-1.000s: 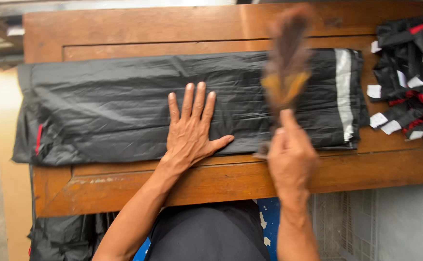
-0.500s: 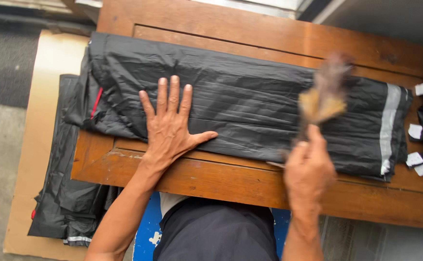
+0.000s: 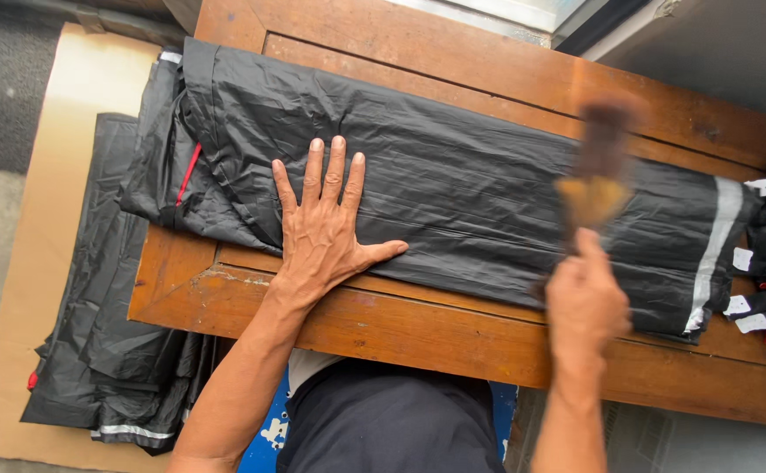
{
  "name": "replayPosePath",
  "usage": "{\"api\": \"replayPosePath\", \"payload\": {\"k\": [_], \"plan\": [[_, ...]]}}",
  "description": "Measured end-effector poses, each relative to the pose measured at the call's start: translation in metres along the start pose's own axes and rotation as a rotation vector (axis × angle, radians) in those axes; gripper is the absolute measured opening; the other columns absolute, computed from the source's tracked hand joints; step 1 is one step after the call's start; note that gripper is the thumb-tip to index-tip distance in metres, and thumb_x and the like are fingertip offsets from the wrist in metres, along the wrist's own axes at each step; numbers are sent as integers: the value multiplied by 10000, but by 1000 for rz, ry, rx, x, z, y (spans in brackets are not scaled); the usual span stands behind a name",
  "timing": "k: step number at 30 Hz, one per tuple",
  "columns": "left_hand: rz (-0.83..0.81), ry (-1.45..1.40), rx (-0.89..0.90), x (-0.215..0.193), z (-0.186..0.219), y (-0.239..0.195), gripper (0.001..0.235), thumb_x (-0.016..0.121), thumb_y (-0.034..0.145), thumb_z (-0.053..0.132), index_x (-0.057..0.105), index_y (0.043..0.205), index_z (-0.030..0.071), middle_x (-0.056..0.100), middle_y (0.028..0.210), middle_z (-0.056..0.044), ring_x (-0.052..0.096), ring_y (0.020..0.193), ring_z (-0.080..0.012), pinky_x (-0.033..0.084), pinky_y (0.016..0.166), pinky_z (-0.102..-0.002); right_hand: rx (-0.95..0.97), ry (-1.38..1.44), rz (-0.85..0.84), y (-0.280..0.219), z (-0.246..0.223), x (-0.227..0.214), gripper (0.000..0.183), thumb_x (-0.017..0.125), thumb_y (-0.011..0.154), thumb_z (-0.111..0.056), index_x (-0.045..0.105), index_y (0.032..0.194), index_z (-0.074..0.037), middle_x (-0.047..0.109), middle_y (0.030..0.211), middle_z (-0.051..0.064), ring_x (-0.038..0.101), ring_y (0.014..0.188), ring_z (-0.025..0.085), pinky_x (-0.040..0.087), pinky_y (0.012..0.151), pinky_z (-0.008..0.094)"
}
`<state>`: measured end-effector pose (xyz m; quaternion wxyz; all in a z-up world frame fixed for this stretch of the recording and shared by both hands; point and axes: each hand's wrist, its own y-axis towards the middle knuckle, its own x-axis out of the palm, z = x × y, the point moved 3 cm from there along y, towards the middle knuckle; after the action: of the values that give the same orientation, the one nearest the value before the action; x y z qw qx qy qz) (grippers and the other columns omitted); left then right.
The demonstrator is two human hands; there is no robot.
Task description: The person uses a feather duster to brush a black and red garment laid on a wooden table. They repeatedly fold the garment while continuing to brush its surface, then unfold it to brush the other side.
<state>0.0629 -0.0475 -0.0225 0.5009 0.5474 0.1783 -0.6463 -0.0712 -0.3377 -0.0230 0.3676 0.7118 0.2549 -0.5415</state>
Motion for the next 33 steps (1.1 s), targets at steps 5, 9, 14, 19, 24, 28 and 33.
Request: {"api": "replayPosePath", "payload": {"k": [5,9,14,19,24,28,33], "plan": [[-15,134,58,-4,0,0,1137,540,744,856,376,1470,-4,236,1531,-237,177,1420,-420,61,1077,-705,120,-83,25,15,24,-17,402,446,996,-212,667,1329,-175,708,812,227,660,707,457,491,554,581],[11,111,16,-2,-4,-5,1132,508,749,869,343,1473,14,248,1535,-211,199,1429,-399,59,1097,-683,-176,239,70,-14,-83,-13,389,480,961,-152,621,1323,-143,697,1169,87,674,833,367,503,693,450],[379,-638,-151,-4,-30,-12,862,445,904,666,212,1535,127,53,1608,-141,-44,1485,-376,-26,1181,-603,-578,504,-122,-48,-199,-2,399,537,871,-111,642,1245,-199,695,1164,66,675,972,254,541,733,385],[477,-757,-205,-6,-41,-17,827,381,922,647,203,1529,114,81,1602,-132,-37,1483,-373,-32,1210,-542,-660,435,-330,-39,-231,3,269,538,874,-334,616,1124,-396,698,1023,-97,670,910,202,543,700,410],[494,-833,-226,-8,-42,-18,812,332,943,633,160,1534,103,76,1603,-130,-41,1481,-363,-28,1212,-515,-680,487,-386,-31,-241,9,423,513,894,-282,552,1305,-374,676,1166,14,649,974,320,506,739,551],[506,-868,-249,-12,-41,-18,816,320,953,622,113,1539,94,49,1604,-137,-58,1475,-366,-26,1208,-499,-706,416,-373,-22,-246,17,384,525,878,-313,590,1246,-403,680,1143,-40,663,959,261,531,740,472],[466,-897,-284,-10,-43,-21,837,305,942,638,80,1544,101,4,1610,-119,-91,1472,-356,-53,1206,-489,-776,393,-410,-31,-240,22,217,560,838,-460,647,1035,-486,705,974,-181,681,907,120,553,694,332]]}}
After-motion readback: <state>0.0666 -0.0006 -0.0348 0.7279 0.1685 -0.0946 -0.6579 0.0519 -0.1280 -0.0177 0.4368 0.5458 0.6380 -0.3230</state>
